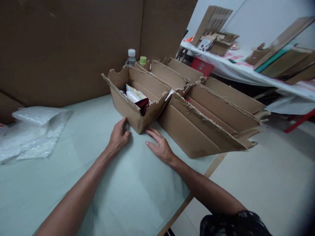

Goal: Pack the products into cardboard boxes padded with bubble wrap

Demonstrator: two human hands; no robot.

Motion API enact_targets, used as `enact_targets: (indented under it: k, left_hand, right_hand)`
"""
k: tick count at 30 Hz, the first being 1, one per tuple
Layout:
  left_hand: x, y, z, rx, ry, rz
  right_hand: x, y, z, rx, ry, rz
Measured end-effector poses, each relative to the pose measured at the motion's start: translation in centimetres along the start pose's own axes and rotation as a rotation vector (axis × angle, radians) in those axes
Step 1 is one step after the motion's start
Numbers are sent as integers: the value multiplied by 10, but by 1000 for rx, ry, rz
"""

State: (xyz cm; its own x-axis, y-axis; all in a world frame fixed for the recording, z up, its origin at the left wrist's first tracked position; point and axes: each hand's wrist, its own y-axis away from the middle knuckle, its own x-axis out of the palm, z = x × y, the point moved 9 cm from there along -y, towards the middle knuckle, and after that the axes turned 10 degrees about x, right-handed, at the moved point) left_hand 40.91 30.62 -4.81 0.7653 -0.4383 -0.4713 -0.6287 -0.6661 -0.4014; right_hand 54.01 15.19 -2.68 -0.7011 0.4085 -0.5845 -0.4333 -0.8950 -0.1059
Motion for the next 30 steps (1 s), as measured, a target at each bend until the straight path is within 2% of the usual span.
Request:
enact_targets:
  k: [4, 9, 13, 16, 19, 22, 26, 28, 30]
  left_hand:
    - [4, 30, -22, 60, -139, 125]
    - [-2, 84, -51, 105, -344, 267]
    - [-21, 137, -66, 128, -587, 408]
    - [-46, 179, -70, 109, -615, 451]
    - [-79, 216, -72, 71, -595, 433]
    - [-113, 249, -75, 17, -585, 389]
    - [-152, 288, -80, -37, -554, 317]
    - [-175, 306, -78, -47, -535, 242]
    - [-207, 325, -73, -31, -522, 126]
  right_hand:
    - [13, 12, 14, -128, 179, 80]
    - [24, 18, 23, -252, 369, 102]
    - [31, 25, 25, -352, 479, 79]
    - [54, 36, 34, -505, 542, 83]
    - [94, 51, 61, -697, 533, 132]
    - [150, 68, 106, -862, 484, 247]
    - [242, 85, 181, -971, 414, 415]
    - [294, 92, 220, -991, 372, 508]
    - [344, 99, 258, -1015, 325, 593]
